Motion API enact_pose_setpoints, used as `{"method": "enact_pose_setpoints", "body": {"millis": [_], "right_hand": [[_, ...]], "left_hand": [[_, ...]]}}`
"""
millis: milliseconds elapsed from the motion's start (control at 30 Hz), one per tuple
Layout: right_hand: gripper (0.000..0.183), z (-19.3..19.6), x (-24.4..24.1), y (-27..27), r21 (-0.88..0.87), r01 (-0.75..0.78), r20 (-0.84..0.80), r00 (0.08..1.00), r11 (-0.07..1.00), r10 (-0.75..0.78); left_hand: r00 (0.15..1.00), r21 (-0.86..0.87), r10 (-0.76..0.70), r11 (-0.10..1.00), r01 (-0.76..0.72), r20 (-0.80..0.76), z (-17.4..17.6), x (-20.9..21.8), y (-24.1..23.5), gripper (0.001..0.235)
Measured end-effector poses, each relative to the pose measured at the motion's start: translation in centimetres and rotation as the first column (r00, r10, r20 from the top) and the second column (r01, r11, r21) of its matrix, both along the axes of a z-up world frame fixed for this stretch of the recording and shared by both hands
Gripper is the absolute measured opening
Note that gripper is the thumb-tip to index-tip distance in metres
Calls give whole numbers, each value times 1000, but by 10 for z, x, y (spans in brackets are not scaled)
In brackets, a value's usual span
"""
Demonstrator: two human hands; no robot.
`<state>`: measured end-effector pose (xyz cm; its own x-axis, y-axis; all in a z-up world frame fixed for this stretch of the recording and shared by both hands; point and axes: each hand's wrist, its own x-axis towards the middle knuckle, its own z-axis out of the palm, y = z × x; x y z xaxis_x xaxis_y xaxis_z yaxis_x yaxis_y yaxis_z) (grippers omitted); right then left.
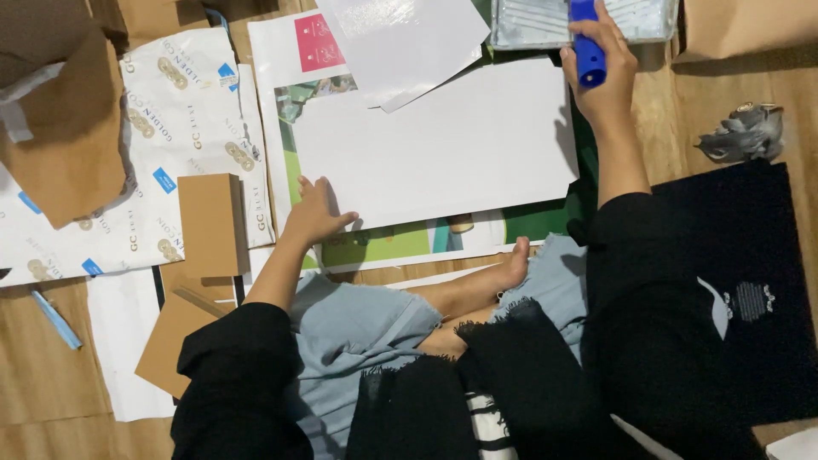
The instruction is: Applying adhesive or coating to paper sheets using a paint roller to assemble folders
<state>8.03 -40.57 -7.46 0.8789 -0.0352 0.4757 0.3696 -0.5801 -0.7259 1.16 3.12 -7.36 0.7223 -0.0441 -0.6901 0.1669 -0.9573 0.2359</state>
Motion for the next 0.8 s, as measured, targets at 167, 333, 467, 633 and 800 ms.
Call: {"method": "enact_pose_setpoints", "body": {"millis": [167, 333, 467, 633, 800], "right_hand": [[15, 35, -9, -1, 123, -12, 221, 975, 992, -16], [11, 47, -21, 0, 227, -71, 238, 971, 971, 16], [20, 68, -51, 20, -205, -10, -51, 999, 979, -1], [20, 137, -89, 41, -467, -70, -51, 997, 882, 53], [15, 105, -86, 48, -365, 16, -11, 1000, 931, -22]], "left_hand": [[1000, -25, -11, 1000, 12, 22, -5, -1, 5, 68], [1000, -17, -15, 1000, 15, 11, -8, 1, 5, 70], [1000, -22, -18, 1000, 18, 1, -9, 0, 7, 72], [998, -41, 41, 998, -43, -45, 6, -1, 6, 61], [998, 24, -1, 1000, 3, -56, 13, 0, 3, 59]]}}
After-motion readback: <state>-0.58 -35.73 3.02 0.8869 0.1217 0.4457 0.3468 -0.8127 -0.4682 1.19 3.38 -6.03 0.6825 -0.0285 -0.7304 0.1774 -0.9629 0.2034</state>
